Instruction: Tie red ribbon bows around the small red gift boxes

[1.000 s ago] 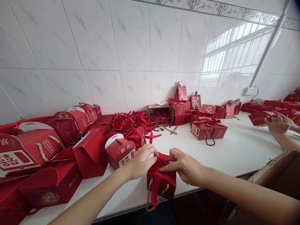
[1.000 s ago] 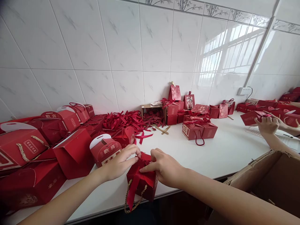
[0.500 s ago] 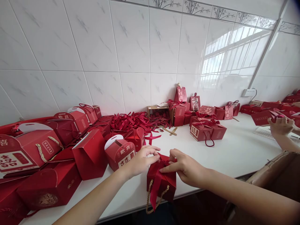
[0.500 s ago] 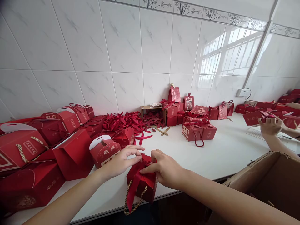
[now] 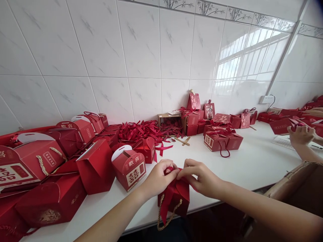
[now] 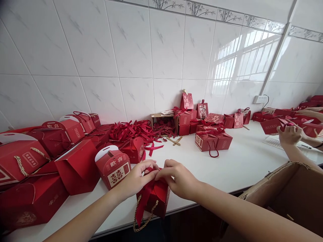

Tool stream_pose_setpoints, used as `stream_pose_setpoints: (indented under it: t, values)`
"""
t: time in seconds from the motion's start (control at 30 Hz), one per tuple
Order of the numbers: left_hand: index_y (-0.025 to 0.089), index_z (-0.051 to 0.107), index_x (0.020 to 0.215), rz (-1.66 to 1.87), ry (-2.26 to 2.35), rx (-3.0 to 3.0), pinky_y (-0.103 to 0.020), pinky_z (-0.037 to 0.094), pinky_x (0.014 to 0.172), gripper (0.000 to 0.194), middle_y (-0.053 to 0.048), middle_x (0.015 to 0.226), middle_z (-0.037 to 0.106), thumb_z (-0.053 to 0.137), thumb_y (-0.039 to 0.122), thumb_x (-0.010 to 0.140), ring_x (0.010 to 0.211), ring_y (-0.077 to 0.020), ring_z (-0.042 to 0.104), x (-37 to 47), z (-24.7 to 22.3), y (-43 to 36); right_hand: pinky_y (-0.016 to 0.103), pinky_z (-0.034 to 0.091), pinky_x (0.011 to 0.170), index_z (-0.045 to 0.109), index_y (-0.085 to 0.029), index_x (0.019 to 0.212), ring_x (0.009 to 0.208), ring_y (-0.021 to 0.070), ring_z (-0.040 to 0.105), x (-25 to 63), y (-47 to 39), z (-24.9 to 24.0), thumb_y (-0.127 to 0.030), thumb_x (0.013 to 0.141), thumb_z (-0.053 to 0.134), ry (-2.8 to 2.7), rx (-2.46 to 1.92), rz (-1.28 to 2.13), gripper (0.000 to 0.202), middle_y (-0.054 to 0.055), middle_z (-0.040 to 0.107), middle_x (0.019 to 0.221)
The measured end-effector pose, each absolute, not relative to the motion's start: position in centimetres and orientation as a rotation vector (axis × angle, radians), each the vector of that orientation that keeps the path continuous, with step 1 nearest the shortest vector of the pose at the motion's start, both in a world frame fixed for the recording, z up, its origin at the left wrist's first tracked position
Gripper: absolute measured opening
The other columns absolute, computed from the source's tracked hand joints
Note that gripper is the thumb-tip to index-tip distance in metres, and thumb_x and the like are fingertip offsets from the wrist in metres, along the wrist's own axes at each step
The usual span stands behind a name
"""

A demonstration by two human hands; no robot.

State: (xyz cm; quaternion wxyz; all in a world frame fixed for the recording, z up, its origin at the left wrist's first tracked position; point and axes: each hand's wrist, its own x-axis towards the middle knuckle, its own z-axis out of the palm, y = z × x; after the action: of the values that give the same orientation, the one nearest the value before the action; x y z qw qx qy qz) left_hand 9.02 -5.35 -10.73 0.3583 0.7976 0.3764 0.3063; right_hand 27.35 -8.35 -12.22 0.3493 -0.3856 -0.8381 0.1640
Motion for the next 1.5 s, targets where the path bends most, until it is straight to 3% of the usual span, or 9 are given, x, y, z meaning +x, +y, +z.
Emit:
stream_pose_setpoints:
  t: [0.1, 0.2, 0.37, 0.77, 0.87, 0.97, 1.1, 1.3, 1.5]
  values:
    - [0.017, 0.060, 0.071, 0.799, 0.946, 1.976, -0.025, 0.042, 0.069, 0.015, -0.001, 0.080, 0.059, 0.056, 0.028, 0.081, 0.075, -0.0154, 0.053, 9.1, -10.7, -5.6, 0.027, 0.044, 0.067, 0.051, -0.020, 0.075, 0.071, 0.0128, 0.051, 27.3, -8.0, -11.9, -0.013, 0.081, 0.051, -1.939, -1.077, 0.644, 0.009, -0.001, 0.054, 0.075]
    - [0.017, 0.056, 0.067, 0.844, 0.934, 1.851, -0.026, 0.043, 0.067, 0.018, -0.002, 0.083, 0.061, 0.057, 0.030, 0.080, 0.076, -0.0156, 0.056, 9.2, -11.0, -5.7, 0.025, 0.041, 0.063, 0.043, -0.020, 0.074, 0.069, 0.0118, 0.047, 27.3, -7.6, -11.7, -0.022, 0.079, 0.055, -1.821, -1.132, 0.794, 0.013, -0.003, 0.049, 0.074]
    - [0.020, 0.039, 0.055, 0.933, 0.931, 1.756, -0.029, 0.044, 0.078, 0.031, -0.004, 0.081, 0.066, 0.060, 0.029, 0.076, 0.097, -0.0221, 0.058, 9.4, -12.1, -5.8, 0.022, 0.033, 0.050, 0.039, -0.021, 0.072, 0.060, 0.0099, 0.039, 27.2, -7.3, -11.9, -0.030, 0.075, 0.058, -1.721, -1.151, 0.949, 0.022, -0.005, 0.043, 0.069]
    - [0.021, 0.034, 0.048, 0.932, 0.935, 1.765, -0.034, 0.036, 0.094, 0.038, -0.006, 0.085, 0.069, 0.065, 0.023, 0.070, 0.113, -0.0249, 0.053, 8.7, -12.8, -5.3, 0.026, 0.038, 0.062, 0.042, -0.020, 0.067, 0.065, 0.0117, 0.046, 28.3, -7.3, -11.0, -0.017, 0.079, 0.051, -1.932, -1.233, 0.614, 0.015, -0.004, 0.049, 0.065]
    - [0.020, 0.035, 0.049, 0.897, 0.926, 1.793, -0.033, 0.037, 0.090, 0.038, -0.005, 0.088, 0.068, 0.066, 0.027, 0.070, 0.104, -0.0233, 0.056, 8.3, -12.6, -5.0, 0.026, 0.039, 0.063, 0.045, -0.020, 0.068, 0.067, 0.0127, 0.050, 28.4, -7.4, -10.6, -0.015, 0.080, 0.050, -1.951, -1.267, 0.584, 0.014, -0.003, 0.053, 0.068]
    - [0.020, 0.032, 0.052, 0.895, 0.928, 1.813, -0.031, 0.040, 0.084, 0.041, -0.004, 0.098, 0.064, 0.069, 0.031, 0.068, 0.093, -0.0204, 0.058, 8.0, -12.0, -5.0, 0.028, 0.043, 0.068, 0.053, -0.021, 0.082, 0.070, 0.0140, 0.054, 28.5, -7.3, -10.4, -0.017, 0.081, 0.052, -1.991, -1.290, 0.551, 0.004, -0.001, 0.059, 0.073]
    - [0.020, 0.036, 0.056, 0.896, 0.905, 1.843, -0.030, 0.040, 0.082, 0.036, -0.003, 0.097, 0.064, 0.062, 0.034, 0.076, 0.091, -0.0185, 0.057, 8.0, -11.7, -5.2, 0.032, 0.045, 0.075, 0.058, -0.020, 0.108, 0.076, 0.0168, 0.059, 28.7, -7.2, -10.5, -0.019, 0.084, 0.051, -2.090, -1.343, 0.524, 0.025, 0.003, 0.066, 0.083]
    - [0.018, 0.053, 0.061, 0.935, 0.960, 1.777, -0.030, 0.044, 0.082, 0.024, -0.004, 0.090, 0.068, 0.062, 0.035, 0.076, 0.088, -0.0188, 0.061, 8.5, -12.3, -5.3, 0.030, 0.045, 0.069, 0.066, -0.019, 0.082, 0.075, 0.0179, 0.059, 28.4, -7.4, -10.6, -0.016, 0.084, 0.051, -2.170, -1.363, 0.424, 0.015, 0.005, 0.068, 0.082]
    - [0.017, 0.062, 0.066, 0.898, 0.971, 1.735, -0.031, 0.049, 0.076, 0.018, -0.005, 0.090, 0.070, 0.070, 0.033, 0.069, 0.088, -0.0210, 0.064, 8.7, -12.4, -5.1, 0.028, 0.044, 0.063, 0.062, -0.019, 0.079, 0.072, 0.0168, 0.058, 28.1, -7.5, -10.6, -0.018, 0.083, 0.050, -2.101, -1.370, 0.458, 0.013, 0.004, 0.067, 0.079]
